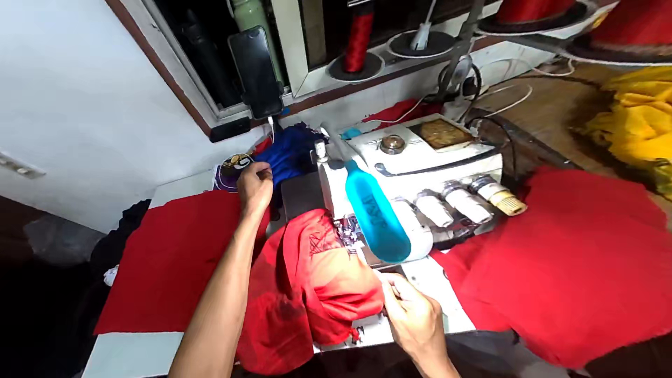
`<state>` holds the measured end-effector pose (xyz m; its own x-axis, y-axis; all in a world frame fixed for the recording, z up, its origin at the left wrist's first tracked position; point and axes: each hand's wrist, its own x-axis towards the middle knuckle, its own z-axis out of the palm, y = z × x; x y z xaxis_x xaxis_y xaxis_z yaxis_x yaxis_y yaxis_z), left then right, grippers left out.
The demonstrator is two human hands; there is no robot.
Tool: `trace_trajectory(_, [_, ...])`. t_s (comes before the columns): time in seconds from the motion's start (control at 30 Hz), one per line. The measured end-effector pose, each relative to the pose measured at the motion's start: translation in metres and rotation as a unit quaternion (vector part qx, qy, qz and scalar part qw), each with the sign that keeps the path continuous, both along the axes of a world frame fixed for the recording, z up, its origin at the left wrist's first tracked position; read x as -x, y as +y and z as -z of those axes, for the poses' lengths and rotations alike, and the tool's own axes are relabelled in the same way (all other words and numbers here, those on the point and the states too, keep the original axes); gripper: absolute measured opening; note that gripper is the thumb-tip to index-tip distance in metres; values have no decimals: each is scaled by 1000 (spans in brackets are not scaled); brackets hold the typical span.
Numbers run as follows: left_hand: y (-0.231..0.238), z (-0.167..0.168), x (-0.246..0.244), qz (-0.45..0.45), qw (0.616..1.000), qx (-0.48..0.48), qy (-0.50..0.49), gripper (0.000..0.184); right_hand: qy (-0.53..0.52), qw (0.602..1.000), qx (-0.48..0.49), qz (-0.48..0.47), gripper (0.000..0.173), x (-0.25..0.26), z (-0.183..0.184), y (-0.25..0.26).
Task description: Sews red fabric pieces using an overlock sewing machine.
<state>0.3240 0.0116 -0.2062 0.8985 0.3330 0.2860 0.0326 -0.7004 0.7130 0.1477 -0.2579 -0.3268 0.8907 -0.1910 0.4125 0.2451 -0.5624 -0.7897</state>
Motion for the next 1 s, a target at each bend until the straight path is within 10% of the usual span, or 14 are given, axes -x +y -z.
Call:
trace_trajectory(0.33, [-32, -36, -69, 26, 977, -185, 106, 24, -14, 999, 48, 18, 30, 5, -1, 2])
trace_trajectory(0.57, [-31, -66, -54, 54, 995, -49, -65, 26, -21, 999, 30, 26, 33, 3, 5, 4])
trace_trajectory(0.9, [-34, -94, 130, 164, 971, 66, -160, 26, -34, 987, -156, -29, 28, 28, -14, 1])
trace_trajectory(1.0, [-62, -53, 208, 198, 966, 92, -139, 20, 15, 929, -279, -240, 37, 69, -54, 15])
